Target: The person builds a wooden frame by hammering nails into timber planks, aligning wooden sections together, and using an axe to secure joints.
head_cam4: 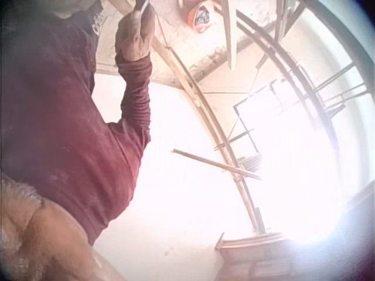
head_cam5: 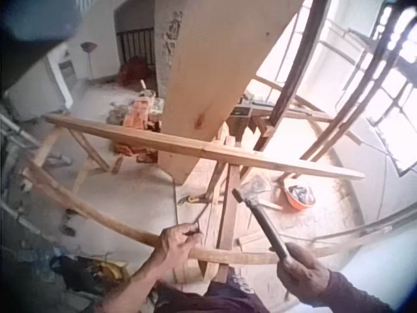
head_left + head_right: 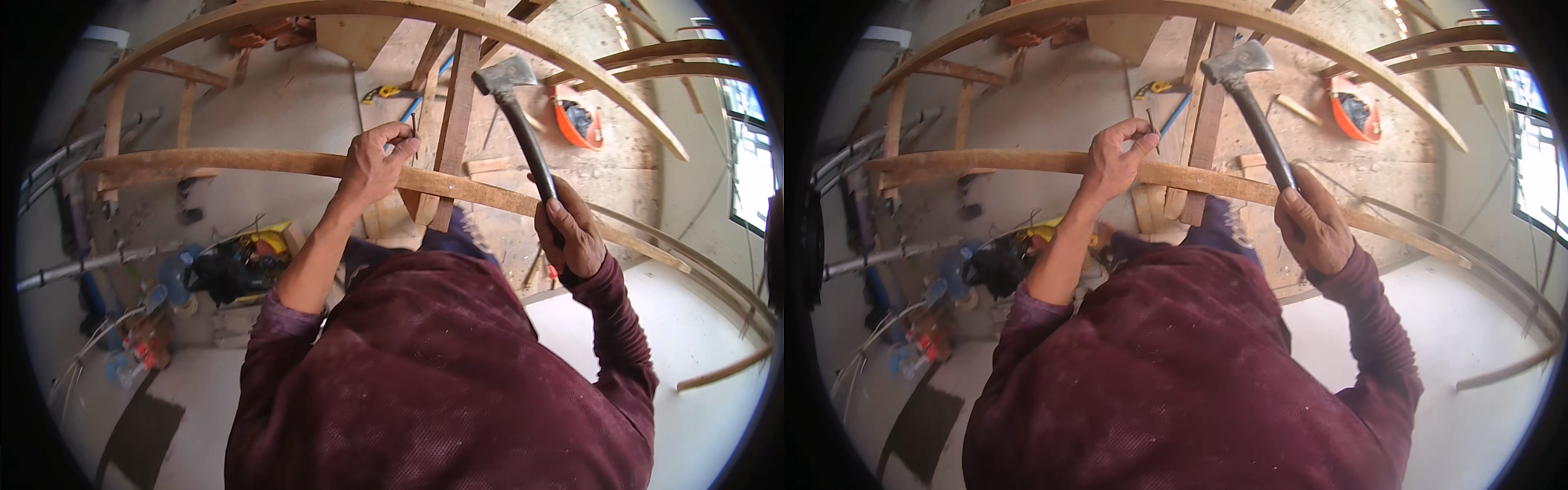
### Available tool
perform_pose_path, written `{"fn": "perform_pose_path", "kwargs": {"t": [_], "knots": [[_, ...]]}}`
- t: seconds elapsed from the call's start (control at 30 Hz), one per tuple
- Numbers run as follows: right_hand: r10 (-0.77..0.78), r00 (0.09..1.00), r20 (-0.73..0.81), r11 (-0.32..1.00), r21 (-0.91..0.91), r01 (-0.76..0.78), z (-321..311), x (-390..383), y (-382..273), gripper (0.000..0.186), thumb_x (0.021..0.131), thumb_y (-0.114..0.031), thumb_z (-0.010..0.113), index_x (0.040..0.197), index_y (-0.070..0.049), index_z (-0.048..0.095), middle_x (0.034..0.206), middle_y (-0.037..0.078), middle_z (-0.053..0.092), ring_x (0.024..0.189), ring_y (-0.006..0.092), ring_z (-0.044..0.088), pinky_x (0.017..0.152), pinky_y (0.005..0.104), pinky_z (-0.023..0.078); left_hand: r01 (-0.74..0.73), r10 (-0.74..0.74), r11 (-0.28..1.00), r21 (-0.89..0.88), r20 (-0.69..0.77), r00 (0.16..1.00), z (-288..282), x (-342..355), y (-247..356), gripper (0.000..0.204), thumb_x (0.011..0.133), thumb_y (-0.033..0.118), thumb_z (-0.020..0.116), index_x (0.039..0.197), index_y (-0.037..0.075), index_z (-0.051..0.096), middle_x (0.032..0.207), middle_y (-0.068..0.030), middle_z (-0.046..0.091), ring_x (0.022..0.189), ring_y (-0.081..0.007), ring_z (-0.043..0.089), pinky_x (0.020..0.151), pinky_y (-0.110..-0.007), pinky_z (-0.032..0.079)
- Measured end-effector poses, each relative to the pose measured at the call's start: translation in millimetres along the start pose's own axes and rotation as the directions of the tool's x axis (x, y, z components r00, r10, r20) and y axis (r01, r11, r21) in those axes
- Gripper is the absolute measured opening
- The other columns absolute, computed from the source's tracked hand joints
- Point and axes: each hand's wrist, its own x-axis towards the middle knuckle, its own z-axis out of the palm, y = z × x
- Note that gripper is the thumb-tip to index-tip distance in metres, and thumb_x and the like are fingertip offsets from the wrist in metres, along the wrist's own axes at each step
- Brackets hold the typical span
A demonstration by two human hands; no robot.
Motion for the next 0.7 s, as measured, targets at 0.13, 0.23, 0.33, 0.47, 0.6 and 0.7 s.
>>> {"fn": "perform_pose_path", "kwargs": {"t": [0.13,0.23,0.33,0.47,0.6,0.7], "knots": [[0.163,0.951,0.264,0.966,0.154,-0.208,-56.8,20.7,9.5,0.059,0.105,-0.024,0.048,0.153,0.002,0.025,0.073,0.002,0.047,0.038,0.0077,0.039,0.037,0.0201,0.034,0.136,-0.131,0.977,0.166,-0.036,0.991,29.9,7.6,-1.7,0.023,0.092,0.021,0.067,0.096,-0.002,0.070,0.085,-0.0120,0.072,0.082,-0.0190,0.067,0.078,-0.034,0.051],[0.269,0.862,0.428,0.939,0.083,-0.334,-81.6,38.8,7.6,0.059,0.105,-0.024,0.047,0.153,0.002,0.023,0.072,0.002,0.047,0.037,0.0068,0.042,0.034,0.0202,0.037,0.291,-0.276,0.917,0.273,-0.091,0.957,40.1,8.8,-1.1,0.024,0.092,0.023,0.066,0.096,-0.001,0.070,0.083,-0.0132,0.072,0.079,-0.0214,0.068,0.076,-0.034,0.051],[0.211,0.826,0.522,0.968,0.005,-0.250,-96.0,55.3,7.9,0.058,0.106,-0.024,0.046,0.154,0.001,0.026,0.075,-0.001,0.051,0.058,0.0080,0.055,0.055,0.0194,0.044,0.377,-0.368,0.879,0.293,-0.087,0.926,45.6,17.8,1.1,0.028,0.093,0.028,0.063,0.093,0.000,0.069,0.079,-0.0117,0.071,0.074,-0.0246,0.067,0.072,-0.037,0.050],[0.336,0.790,0.513,0.910,0.039,-0.412,-115.6,68.3,12.9,0.058,0.105,-0.025,0.048,0.153,0.002,0.030,0.093,0.007,0.061,0.083,0.0174,0.062,0.076,0.0277,0.050,0.395,-0.422,0.766,0.507,-0.066,0.904,52.4,25.4,4.0,0.028,0.093,0.030,0.060,0.091,0.003,0.068,0.075,-0.0113,0.068,0.067,-0.0251,0.063,0.067,-0.039,0.047],[0.162,0.856,0.490,0.971,-0.232,-0.051,-127.4,76.0,17.5,0.053,0.103,-0.027,0.053,0.145,0.002,0.038,0.091,0.007,0.053,0.081,0.0169,0.055,0.077,0.0322,0.048,0.436,-0.495,0.784,0.442,0.022,0.868,52.9,27.1,5.8,0.026,0.093,0.029,0.061,0.092,0.004,0.068,0.074,-0.0129,0.067,0.068,-0.0292,0.062,0.068,-0.041,0.047],[0.191,0.828,0.527,0.979,-0.039,-0.201,-128.0,84.8,21.7,0.042,0.103,-0.028,0.053,0.133,0.000,0.045,0.088,0.007,0.052,0.078,0.0155,0.052,0.075,0.0330,0.047,0.449,-0.526,0.774,0.447,0.059,0.848,50.7,26.9,7.6,0.024,0.093,0.027,0.061,0.093,0.004,0.068,0.074,-0.0150,0.065,0.068,-0.0329,0.061,0.068,-0.043,0.047]]}}
